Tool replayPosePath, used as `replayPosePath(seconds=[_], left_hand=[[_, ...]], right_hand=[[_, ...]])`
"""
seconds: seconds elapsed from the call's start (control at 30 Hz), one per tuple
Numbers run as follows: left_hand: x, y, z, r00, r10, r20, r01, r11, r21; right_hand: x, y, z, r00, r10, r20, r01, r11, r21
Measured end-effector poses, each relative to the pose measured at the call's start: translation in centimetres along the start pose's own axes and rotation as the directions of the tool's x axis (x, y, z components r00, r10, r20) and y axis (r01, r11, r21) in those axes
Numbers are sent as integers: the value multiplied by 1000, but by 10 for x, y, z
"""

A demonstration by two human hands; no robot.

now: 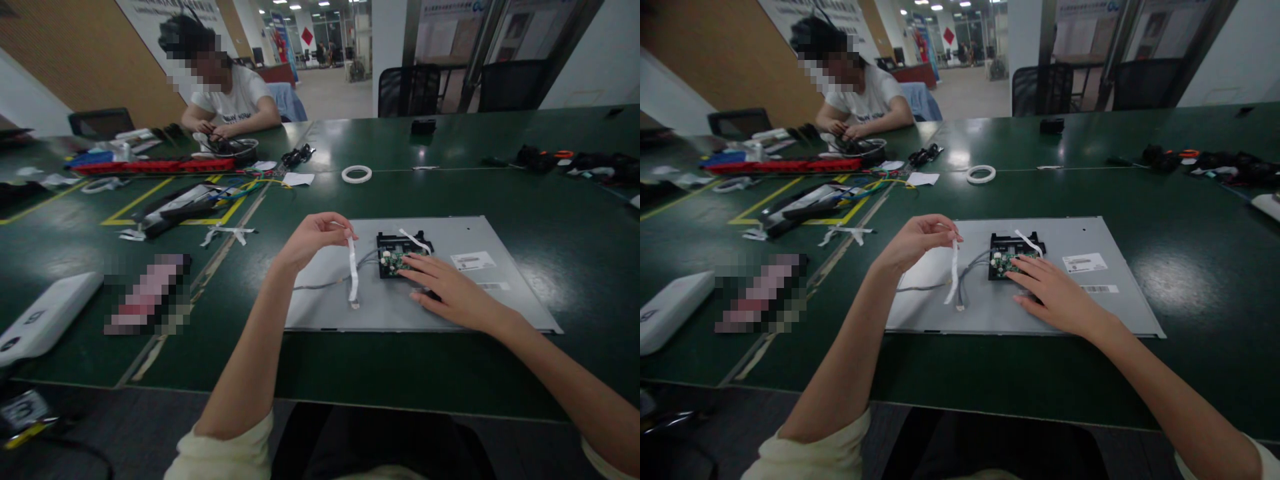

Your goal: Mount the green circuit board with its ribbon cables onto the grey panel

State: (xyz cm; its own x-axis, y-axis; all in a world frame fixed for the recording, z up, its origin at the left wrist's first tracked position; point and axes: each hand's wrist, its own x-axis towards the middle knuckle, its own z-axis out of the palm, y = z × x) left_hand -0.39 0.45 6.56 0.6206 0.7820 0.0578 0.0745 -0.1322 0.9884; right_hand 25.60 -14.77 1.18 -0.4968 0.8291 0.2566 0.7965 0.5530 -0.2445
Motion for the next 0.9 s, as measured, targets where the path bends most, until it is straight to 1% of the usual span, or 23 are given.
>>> replayPosePath(seconds=[0.07,0.2,0.27,0.37,0.43,0.5,0.6,0.73,0.83,0.9], left_hand=[[2,-5,5,999,-34,-8,34,999,17],[6,-13,14,993,-92,-74,93,996,11],[6,-14,16,989,-118,-91,117,993,-11],[5,-14,17,985,-149,-87,145,988,-49],[5,-14,17,984,-158,-82,152,986,-69],[4,-16,16,984,-160,-80,153,984,-87],[4,-18,14,983,-163,-84,156,983,-93],[4,-20,13,984,-149,-98,140,986,-93],[3,-18,12,977,-144,-158,139,989,-47],[3,-18,12,969,-120,-217,128,992,23]], right_hand=[[1,-1,0,1000,1,-26,-1,1000,-10],[5,-6,-3,990,-8,-142,3,999,-36],[8,-11,-6,981,-63,-182,50,996,-74],[15,-23,-8,968,-169,-184,144,980,-140],[23,-32,-7,963,-206,-176,181,972,-148],[32,-40,-5,955,-216,-202,193,973,-126],[45,-45,-2,939,-207,-273,193,978,-79],[57,-42,2,916,-154,-370,160,987,-14],[59,-38,8,900,-93,-427,127,991,52],[58,-36,13,904,-36,-425,100,987,128]])
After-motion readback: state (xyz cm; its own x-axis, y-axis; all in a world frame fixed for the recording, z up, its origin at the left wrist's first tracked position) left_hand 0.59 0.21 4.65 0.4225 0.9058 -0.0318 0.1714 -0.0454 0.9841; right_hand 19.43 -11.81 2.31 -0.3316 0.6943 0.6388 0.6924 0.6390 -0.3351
